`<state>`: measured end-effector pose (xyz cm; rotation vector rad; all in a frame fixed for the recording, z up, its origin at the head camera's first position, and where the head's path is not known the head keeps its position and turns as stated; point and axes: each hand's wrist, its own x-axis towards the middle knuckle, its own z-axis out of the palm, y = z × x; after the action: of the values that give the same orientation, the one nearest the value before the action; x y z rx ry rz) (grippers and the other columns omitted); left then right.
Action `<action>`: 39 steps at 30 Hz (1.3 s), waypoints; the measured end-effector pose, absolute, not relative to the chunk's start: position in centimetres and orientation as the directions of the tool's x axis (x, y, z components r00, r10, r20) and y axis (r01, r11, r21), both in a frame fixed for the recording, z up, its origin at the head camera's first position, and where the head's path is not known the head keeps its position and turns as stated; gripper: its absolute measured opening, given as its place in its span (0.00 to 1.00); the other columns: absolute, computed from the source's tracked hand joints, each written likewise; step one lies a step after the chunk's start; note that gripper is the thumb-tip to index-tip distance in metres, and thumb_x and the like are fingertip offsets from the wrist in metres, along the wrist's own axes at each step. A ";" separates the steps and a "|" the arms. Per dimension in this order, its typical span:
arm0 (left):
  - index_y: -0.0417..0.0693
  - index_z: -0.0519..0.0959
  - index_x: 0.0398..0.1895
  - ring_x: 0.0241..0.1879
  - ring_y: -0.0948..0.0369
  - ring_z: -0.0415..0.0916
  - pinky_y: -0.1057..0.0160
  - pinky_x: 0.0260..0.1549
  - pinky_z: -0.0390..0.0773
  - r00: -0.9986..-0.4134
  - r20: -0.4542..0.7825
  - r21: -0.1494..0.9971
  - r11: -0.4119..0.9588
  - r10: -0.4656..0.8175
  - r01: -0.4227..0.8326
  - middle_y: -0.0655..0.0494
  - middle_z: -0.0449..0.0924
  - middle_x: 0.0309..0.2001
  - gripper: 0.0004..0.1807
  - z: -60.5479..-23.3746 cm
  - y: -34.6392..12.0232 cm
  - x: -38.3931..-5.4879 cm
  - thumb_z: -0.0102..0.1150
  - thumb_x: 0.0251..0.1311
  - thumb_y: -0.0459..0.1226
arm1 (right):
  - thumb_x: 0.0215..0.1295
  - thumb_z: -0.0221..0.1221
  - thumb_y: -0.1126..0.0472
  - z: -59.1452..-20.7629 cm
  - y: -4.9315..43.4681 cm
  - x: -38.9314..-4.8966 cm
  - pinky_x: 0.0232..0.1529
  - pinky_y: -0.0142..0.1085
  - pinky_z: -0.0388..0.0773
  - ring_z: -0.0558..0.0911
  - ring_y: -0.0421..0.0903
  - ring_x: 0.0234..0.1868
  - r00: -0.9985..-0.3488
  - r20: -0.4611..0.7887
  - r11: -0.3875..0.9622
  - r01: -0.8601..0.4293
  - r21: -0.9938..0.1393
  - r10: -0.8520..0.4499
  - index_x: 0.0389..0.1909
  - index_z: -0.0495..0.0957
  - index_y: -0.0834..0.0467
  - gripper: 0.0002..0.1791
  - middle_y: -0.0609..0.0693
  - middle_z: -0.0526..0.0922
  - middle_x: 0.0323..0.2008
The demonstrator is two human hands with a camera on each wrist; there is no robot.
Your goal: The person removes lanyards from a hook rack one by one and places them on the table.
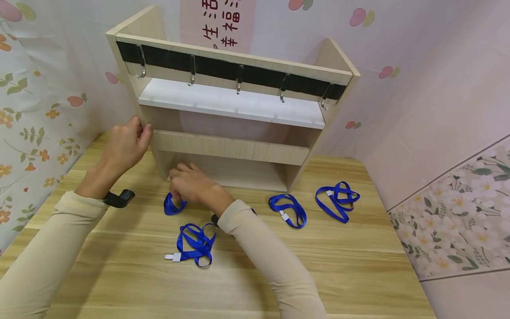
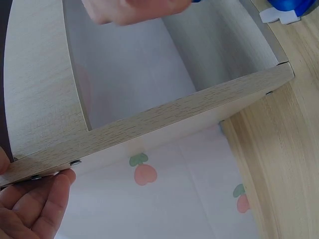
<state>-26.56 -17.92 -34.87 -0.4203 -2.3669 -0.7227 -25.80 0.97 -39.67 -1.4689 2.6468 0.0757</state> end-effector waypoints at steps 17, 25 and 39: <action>0.34 0.68 0.27 0.13 0.55 0.63 0.63 0.13 0.60 -0.762 0.635 0.398 0.792 0.128 0.464 0.46 0.68 0.16 0.12 -35.1 -18.0 -26.7 0.46 0.71 0.31 | 0.72 0.53 0.62 -41.7 0.8 -26.7 0.42 0.35 0.78 0.79 0.41 0.40 -0.502 -0.111 0.504 -0.864 0.012 -0.858 0.36 0.83 0.54 0.10 0.44 0.80 0.39; 0.34 0.67 0.27 0.12 0.55 0.63 0.64 0.12 0.60 -0.768 0.627 0.401 0.791 0.131 0.463 0.46 0.69 0.16 0.13 -35.0 -18.0 -26.7 0.46 0.72 0.31 | 0.75 0.49 0.66 -42.2 0.4 -26.6 0.38 0.37 0.80 0.84 0.42 0.36 -0.529 -0.066 0.530 -0.848 0.012 -0.846 0.54 0.74 0.54 0.12 0.45 0.83 0.33; 0.35 0.67 0.27 0.13 0.55 0.63 0.64 0.13 0.59 -0.772 0.623 0.399 0.798 0.126 0.452 0.47 0.67 0.16 0.13 -35.0 -18.2 -26.7 0.46 0.72 0.32 | 0.73 0.54 0.61 -43.3 -0.1 -26.3 0.42 0.35 0.78 0.77 0.42 0.45 -0.460 0.065 0.463 -0.860 0.215 -0.886 0.39 0.85 0.42 0.13 0.42 0.79 0.42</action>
<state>-26.71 -18.16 -35.03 -0.4267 -2.3933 -0.7301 -26.32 -0.11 -43.26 -1.7033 2.8266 0.2513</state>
